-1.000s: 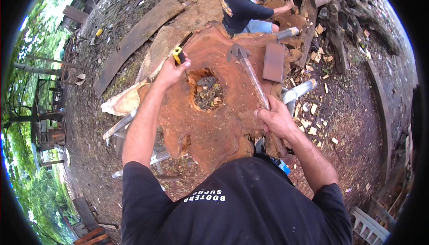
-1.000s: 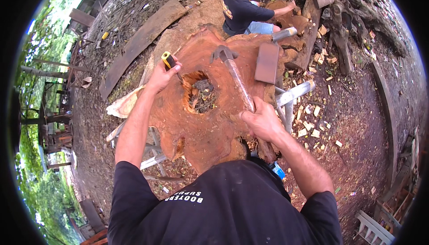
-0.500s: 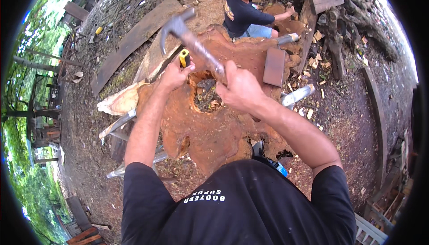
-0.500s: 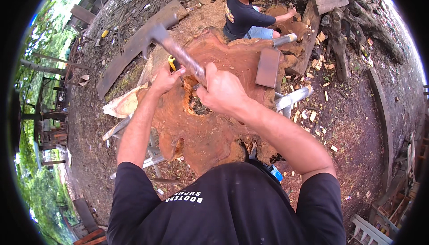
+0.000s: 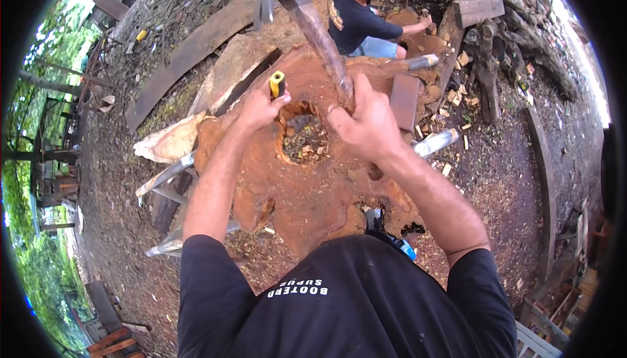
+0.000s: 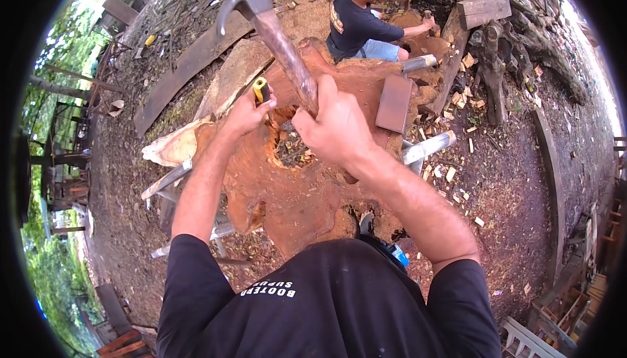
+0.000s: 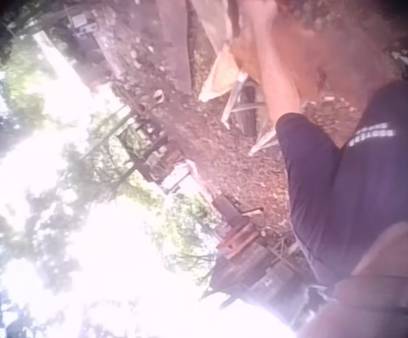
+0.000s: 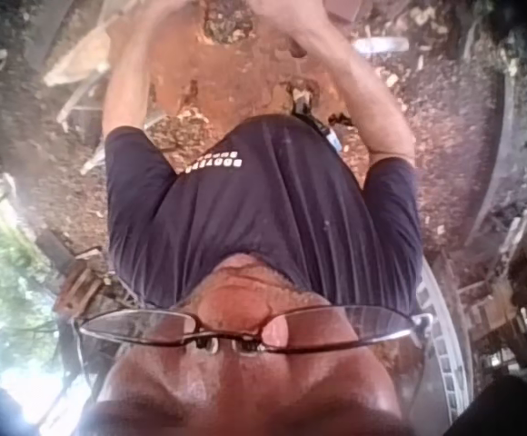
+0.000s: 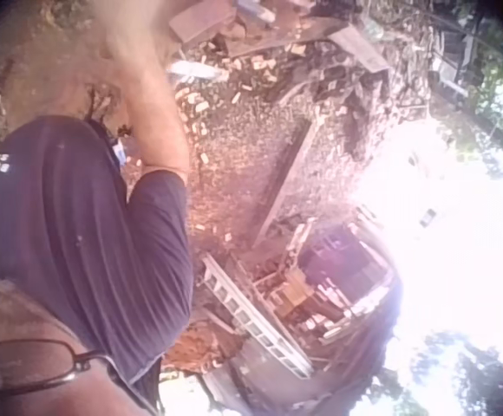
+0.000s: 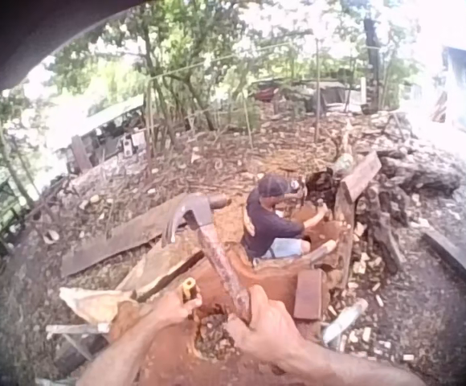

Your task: The person uses a hammer to strike a chisel, removing chips from a large wood slab resting on sawhorses. They move around the wood, striking at various points to shape the surface and edges.

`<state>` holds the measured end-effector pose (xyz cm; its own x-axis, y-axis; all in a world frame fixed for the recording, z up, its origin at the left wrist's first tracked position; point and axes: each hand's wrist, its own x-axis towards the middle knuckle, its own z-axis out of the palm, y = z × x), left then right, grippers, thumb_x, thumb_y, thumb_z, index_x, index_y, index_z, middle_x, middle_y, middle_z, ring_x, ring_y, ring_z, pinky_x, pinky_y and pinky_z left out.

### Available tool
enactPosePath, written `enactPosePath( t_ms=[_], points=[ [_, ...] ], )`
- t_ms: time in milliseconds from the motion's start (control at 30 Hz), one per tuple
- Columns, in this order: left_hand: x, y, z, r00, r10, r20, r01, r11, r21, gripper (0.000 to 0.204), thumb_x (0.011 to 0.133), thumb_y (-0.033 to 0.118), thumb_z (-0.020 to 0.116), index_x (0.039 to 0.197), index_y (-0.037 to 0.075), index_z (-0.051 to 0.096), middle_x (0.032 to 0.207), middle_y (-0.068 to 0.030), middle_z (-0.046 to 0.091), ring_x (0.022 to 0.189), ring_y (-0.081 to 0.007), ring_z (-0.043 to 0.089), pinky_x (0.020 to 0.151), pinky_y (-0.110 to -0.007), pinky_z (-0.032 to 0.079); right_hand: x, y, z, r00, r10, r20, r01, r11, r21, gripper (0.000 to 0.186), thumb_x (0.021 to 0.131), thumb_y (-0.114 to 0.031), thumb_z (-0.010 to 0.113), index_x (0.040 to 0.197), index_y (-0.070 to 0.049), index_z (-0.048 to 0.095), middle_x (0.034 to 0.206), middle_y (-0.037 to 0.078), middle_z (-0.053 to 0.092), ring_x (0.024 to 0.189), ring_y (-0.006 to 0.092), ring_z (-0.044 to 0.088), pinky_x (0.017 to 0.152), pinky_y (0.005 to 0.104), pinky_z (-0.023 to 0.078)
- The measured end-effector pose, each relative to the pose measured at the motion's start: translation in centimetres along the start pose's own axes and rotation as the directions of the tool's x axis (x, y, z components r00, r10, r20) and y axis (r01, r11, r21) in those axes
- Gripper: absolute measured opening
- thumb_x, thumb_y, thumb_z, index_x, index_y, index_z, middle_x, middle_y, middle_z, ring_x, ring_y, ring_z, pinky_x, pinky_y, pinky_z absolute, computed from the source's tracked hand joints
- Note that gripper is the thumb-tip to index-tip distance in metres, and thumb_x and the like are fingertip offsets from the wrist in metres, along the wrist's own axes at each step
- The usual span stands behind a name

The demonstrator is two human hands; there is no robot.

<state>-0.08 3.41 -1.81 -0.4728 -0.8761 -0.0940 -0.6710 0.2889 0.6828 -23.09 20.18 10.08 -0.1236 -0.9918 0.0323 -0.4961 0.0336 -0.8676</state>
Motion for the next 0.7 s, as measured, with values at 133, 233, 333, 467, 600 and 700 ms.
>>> enactPosePath(
  t_ms=[133,233,333,467,600,700],
  points=[
    [0.0,3.7,0.3,0.999,-0.007,0.037,0.0,0.985,0.173,0.04,0.091,0.024,0.072,0.125,0.009,0.056,0.111,-0.0076,0.071,0.108,-0.0208,0.067,0.096,-0.037,0.05,0.1,6.3,4.0,0.994,0.075,0.077,-0.058,0.979,-0.198,0.038,0.082,-0.023,0.062,0.1,0.009,0.052,0.076,0.033,0.064,0.077,0.0473,0.067,0.076,0.0502,0.055],
    [0.1,0.5,1.1,0.998,-0.01,-0.057,0.021,0.98,0.196,0.046,0.09,0.027,0.074,0.129,0.01,0.055,0.113,-0.0085,0.071,0.112,-0.0229,0.067,0.099,-0.038,0.05,0.3,6.1,3.5,0.978,0.108,0.178,-0.048,0.949,-0.313,0.037,0.083,-0.025,0.061,0.102,0.006,0.052,0.08,0.034,0.065,0.078,0.0507,0.066,0.075,0.0519,0.053],
    [0.5,-1.7,0.9,0.999,0.032,0.005,-0.032,0.998,0.052,0.045,0.09,0.029,0.072,0.128,0.009,0.058,0.109,-0.0083,0.073,0.105,-0.0252,0.069,0.094,-0.038,0.051,0.0,2.8,0.8,0.991,0.068,0.115,-0.035,0.961,-0.274,0.034,0.084,-0.024,0.062,0.101,0.004,0.052,0.074,0.028,0.066,0.07,0.0416,0.068,0.068,0.0476,0.054],
    [0.3,-0.7,1.3,0.997,0.072,-0.031,-0.071,0.997,0.027,0.04,0.088,0.033,0.072,0.121,0.012,0.063,0.105,-0.0091,0.074,0.102,-0.0293,0.07,0.089,-0.04,0.052,-0.6,-0.1,-1.4,0.971,-0.108,-0.213,0.124,0.99,0.064,0.033,0.083,-0.019,0.064,0.099,0.006,0.051,0.071,0.026,0.065,0.065,0.0435,0.068,0.057,0.045,0.054],
    [0.5,-0.5,1.4,0.995,0.094,-0.039,-0.093,0.995,0.023,0.036,0.088,0.034,0.072,0.117,0.014,0.065,0.103,-0.0102,0.074,0.101,-0.0293,0.07,0.087,-0.041,0.052,-0.3,5.1,3.8,0.988,-0.08,-0.134,0.076,0.997,-0.033,0.031,0.084,-0.019,0.062,0.096,0.006,0.05,0.071,0.027,0.065,0.067,0.0441,0.068,0.061,0.048,0.054],
    [0.4,-0.9,1.1,0.99,0.117,-0.082,-0.103,0.983,0.152,0.034,0.088,0.033,0.072,0.115,0.014,0.066,0.102,-0.0106,0.073,0.1,-0.0293,0.07,0.087,-0.041,0.052,-0.9,6.6,5.2,0.995,0.046,0.092,-0.014,0.945,-0.327,0.032,0.085,-0.021,0.061,0.097,0.007,0.049,0.073,0.029,0.065,0.07,0.0452,0.068,0.066,0.0506,0.054]
  ],
)
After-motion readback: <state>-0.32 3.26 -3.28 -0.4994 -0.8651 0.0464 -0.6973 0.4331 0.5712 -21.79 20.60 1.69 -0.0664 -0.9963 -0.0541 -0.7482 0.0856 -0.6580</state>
